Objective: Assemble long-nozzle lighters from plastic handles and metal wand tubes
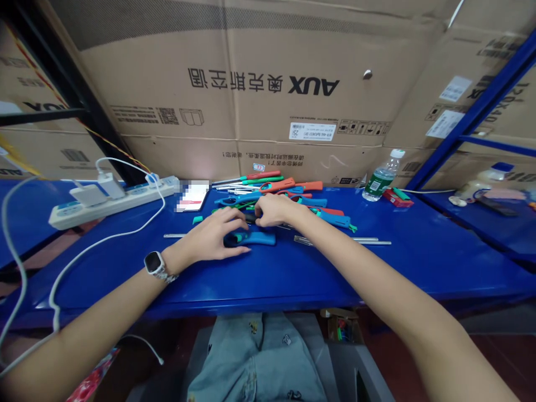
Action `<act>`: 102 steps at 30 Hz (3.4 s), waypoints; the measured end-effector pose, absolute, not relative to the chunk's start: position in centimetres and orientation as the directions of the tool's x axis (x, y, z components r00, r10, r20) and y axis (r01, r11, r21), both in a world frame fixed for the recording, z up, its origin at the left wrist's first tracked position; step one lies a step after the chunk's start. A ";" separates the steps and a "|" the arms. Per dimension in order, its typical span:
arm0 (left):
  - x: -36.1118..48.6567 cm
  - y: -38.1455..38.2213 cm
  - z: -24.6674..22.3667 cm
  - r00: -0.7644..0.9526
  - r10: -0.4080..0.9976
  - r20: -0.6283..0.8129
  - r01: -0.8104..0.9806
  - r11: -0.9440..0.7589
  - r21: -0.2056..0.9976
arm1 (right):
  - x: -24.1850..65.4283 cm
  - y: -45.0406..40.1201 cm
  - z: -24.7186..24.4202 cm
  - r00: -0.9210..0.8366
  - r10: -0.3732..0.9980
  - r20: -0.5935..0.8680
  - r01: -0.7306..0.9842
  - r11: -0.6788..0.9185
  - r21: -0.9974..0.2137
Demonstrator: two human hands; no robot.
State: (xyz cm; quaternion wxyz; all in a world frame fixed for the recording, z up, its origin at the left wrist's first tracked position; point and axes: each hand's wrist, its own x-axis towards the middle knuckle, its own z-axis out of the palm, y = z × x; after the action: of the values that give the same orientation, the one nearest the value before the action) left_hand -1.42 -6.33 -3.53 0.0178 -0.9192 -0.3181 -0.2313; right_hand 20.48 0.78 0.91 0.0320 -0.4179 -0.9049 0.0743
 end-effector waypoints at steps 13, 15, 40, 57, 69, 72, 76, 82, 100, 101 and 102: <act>-2.4 -5.7 -3.3 0.709 0.611 0.354 0.621 -0.778 0.099 | 20.8 -0.1 3.2 -0.649 0.738 0.184 0.695 0.674 -0.251; -2.7 -5.7 -3.1 0.686 0.634 0.356 0.641 -0.759 0.116 | 21.1 -0.2 3.1 -0.614 0.737 0.283 0.575 0.663 -0.479; -2.1 -5.8 -4.1 0.663 0.701 0.264 0.645 -0.713 0.276 | 20.6 -1.2 -4.5 -0.315 0.854 0.414 -0.014 0.432 -0.902; -2.3 -4.6 -4.8 0.371 0.795 0.480 0.601 -0.599 0.529 | 19.6 -1.9 -4.0 -0.225 0.873 0.433 -0.267 0.372 -0.889; -2.0 -4.6 -4.6 0.290 0.844 0.451 0.574 -0.530 0.624 | 19.3 -3.0 -3.5 -0.227 0.872 0.433 -0.351 0.342 -0.872; -2.0 -4.7 -4.5 0.311 0.827 0.469 0.595 -0.554 0.582 | 19.3 -3.1 -3.4 -0.237 0.867 0.438 -0.342 0.348 -0.873; -2.0 -4.9 -4.3 0.342 0.802 0.490 0.622 -0.584 0.521 | 19.3 -3.3 -3.4 -0.245 0.858 0.451 -0.340 0.360 -0.869; -1.9 -4.9 -4.1 0.361 0.798 0.483 0.645 -0.588 0.488 | 19.3 -3.3 -3.5 -0.243 0.857 0.454 -0.303 0.377 -0.875; -0.6 -5.9 -4.2 0.446 0.763 0.468 0.726 -0.615 0.310 | 18.4 -4.1 -3.9 -0.245 0.828 0.504 -0.144 0.483 -0.863; -0.4 -5.9 -4.2 0.437 0.765 0.474 0.733 -0.608 0.304 | 18.4 -4.1 -4.0 -0.233 0.829 0.509 -0.143 0.489 -0.861; -0.2 -5.9 -4.3 0.431 0.765 0.479 0.742 -0.602 0.294 | 18.3 -4.1 -4.1 -0.221 0.828 0.516 -0.134 0.498 -0.857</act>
State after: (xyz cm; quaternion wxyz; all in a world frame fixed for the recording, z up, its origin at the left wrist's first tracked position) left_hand -0.21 -5.92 -4.31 -0.0193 -0.8458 -0.4454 -0.2931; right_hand 18.34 -4.09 -4.08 0.5653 -0.2645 -0.6555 0.4253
